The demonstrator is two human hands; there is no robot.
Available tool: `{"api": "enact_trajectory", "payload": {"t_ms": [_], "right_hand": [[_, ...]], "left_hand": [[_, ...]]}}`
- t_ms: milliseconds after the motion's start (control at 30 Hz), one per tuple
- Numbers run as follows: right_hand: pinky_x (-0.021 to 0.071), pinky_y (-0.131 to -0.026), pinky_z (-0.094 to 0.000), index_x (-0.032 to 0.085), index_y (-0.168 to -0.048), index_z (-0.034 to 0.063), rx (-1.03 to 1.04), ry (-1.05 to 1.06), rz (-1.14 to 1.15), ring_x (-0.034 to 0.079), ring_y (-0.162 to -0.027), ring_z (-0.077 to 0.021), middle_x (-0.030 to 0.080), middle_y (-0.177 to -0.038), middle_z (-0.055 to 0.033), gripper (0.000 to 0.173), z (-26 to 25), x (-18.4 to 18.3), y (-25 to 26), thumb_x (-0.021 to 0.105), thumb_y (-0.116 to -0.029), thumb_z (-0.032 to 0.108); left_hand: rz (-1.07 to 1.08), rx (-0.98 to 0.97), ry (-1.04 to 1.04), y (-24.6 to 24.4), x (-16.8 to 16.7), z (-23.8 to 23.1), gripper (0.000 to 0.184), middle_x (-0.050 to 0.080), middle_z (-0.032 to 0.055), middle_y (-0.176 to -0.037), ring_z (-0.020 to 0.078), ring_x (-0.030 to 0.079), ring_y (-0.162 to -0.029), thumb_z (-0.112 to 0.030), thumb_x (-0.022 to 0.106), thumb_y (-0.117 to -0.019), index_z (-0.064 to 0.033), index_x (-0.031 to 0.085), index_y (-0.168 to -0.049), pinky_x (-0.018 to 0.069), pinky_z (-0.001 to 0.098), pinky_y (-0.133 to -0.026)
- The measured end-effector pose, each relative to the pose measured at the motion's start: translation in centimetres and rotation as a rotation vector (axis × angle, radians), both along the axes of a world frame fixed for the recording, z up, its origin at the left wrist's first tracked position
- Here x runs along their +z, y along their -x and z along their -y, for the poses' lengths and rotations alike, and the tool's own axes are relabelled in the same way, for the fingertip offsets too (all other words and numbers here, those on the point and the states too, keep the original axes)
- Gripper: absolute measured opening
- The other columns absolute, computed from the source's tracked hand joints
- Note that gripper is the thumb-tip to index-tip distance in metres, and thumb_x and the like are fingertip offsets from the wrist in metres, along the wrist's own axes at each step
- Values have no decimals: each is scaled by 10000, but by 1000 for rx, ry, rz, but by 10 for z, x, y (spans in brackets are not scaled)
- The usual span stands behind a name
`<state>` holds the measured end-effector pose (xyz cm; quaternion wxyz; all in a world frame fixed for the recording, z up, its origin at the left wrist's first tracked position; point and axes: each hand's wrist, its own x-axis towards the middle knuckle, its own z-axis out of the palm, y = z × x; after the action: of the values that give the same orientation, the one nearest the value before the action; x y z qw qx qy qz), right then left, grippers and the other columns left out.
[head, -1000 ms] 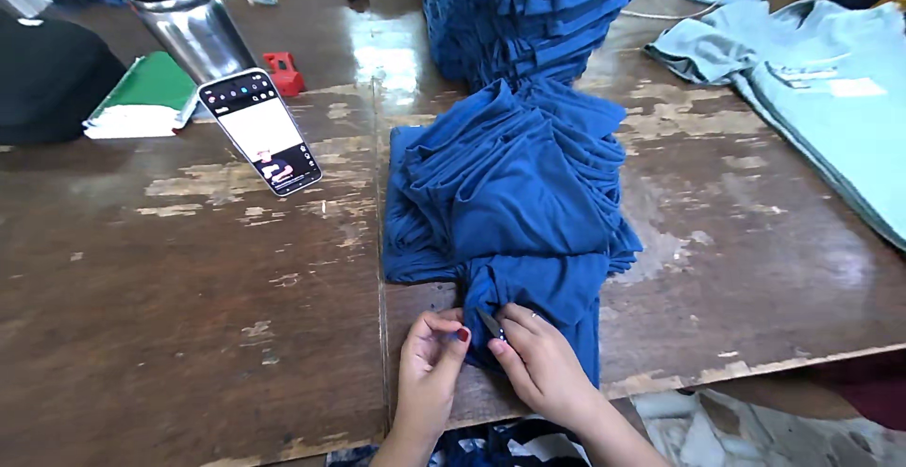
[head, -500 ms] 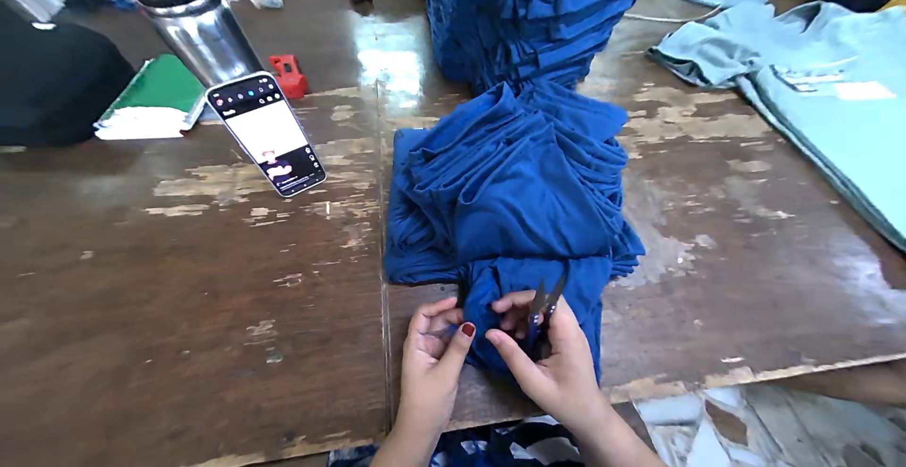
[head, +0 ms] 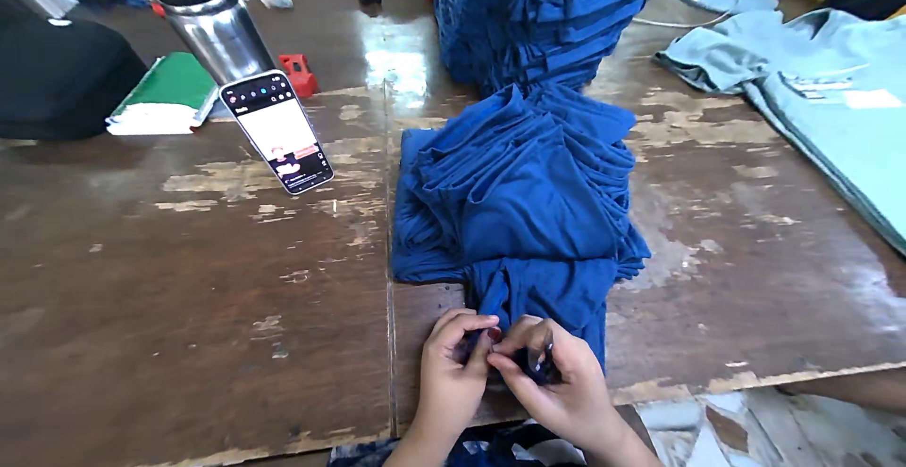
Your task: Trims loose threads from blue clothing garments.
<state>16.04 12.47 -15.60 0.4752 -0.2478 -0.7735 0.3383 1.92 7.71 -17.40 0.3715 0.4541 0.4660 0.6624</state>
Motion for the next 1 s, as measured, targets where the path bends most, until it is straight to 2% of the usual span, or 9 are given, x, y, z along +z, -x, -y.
{"api": "enact_trajectory", "payload": {"t_ms": [67, 200, 367, 500, 667, 800, 867, 933, 1000], "right_hand": [[508, -719, -153, 547, -945, 66, 34, -8, 17, 600, -785, -35, 615, -830, -32, 167, -5, -2, -3, 678, -932, 168], [445, -611, -187, 536, -880, 77, -11, -12, 216, 504, -653, -38, 504, -707, -6, 424, -17, -7, -16, 588, -1012, 476], [411, -520, -274, 559, -778, 96, -129, -82, 462, 471, -546, -103, 450, -594, 5, 489, -18, -16, -18, 499, -1031, 510], [419, -518, -295, 567, -785, 96, -149, -157, 490, 484, -536, -128, 454, -583, -3, 509, -16, -17, -11, 429, -1053, 506], [428, -498, -305, 577, -776, 100, -166, -149, 474, 510, -518, -127, 471, -562, -6, 526, -15, -15, -10, 357, -1080, 469], [431, -541, -236, 572, -796, 78, -327, -109, 323, 490, -582, -75, 497, -646, -8, 481, -19, -16, -13, 511, -1032, 493], [460, -627, -276, 588, -823, 45, -421, -114, 329, 535, -709, -142, 553, -792, -80, 470, -24, -15, -14, 607, -980, 488], [511, -640, -351, 628, -892, -1, -480, -79, 441, 586, -764, -221, 597, -916, -154, 476, -27, -15, -16, 675, -913, 472], [529, -623, -381, 637, -908, -20, -485, -40, 521, 612, -753, -255, 606, -938, -182, 332, -29, -16, -18, 682, -880, 308]], "left_hand": [[83, -1, 28, 3, 1, 0, 137, 702, -17, -1052, 32, 657, -1015, -19, 644, -960, -51, 739, -1053, 555, 202, -909], [379, -90, 96, 13, 4, 4, 130, 712, -63, -1064, 26, 665, -929, -162, 627, -1012, -170, 741, -1073, 566, 218, -828], [419, -145, 0, 13, 2, 5, 123, 715, -84, -1128, 17, 654, -1041, -218, 670, -984, -242, 770, -1051, 553, 211, -891], [326, -185, -43, 12, -2, 5, 128, 693, -49, -1151, 38, 627, -1097, -196, 676, -981, -198, 777, -1060, 536, 207, -924], [233, -153, -37, 10, -3, 6, 117, 690, -36, -1125, 29, 635, -1068, -195, 670, -986, -143, 760, -1040, 546, 200, -911], [226, 10, 49, 7, -2, 5, 69, 703, -17, -1026, 44, 672, -973, -62, 708, -918, -105, 669, -954, 571, 208, -838], [258, 31, 53, 6, -3, 5, 114, 705, 4, -1015, 55, 680, -932, -1, 708, -895, -81, 650, -951, 578, 210, -808], [263, 33, 48, 6, -2, 7, 132, 700, -7, -995, 43, 675, -864, 8, 716, -885, -95, 662, -947, 585, 202, -757], [192, 36, 18, 8, 0, 9, 145, 684, -27, -951, 20, 656, -788, 13, 723, -870, -107, 682, -939, 578, 177, -688]]}}
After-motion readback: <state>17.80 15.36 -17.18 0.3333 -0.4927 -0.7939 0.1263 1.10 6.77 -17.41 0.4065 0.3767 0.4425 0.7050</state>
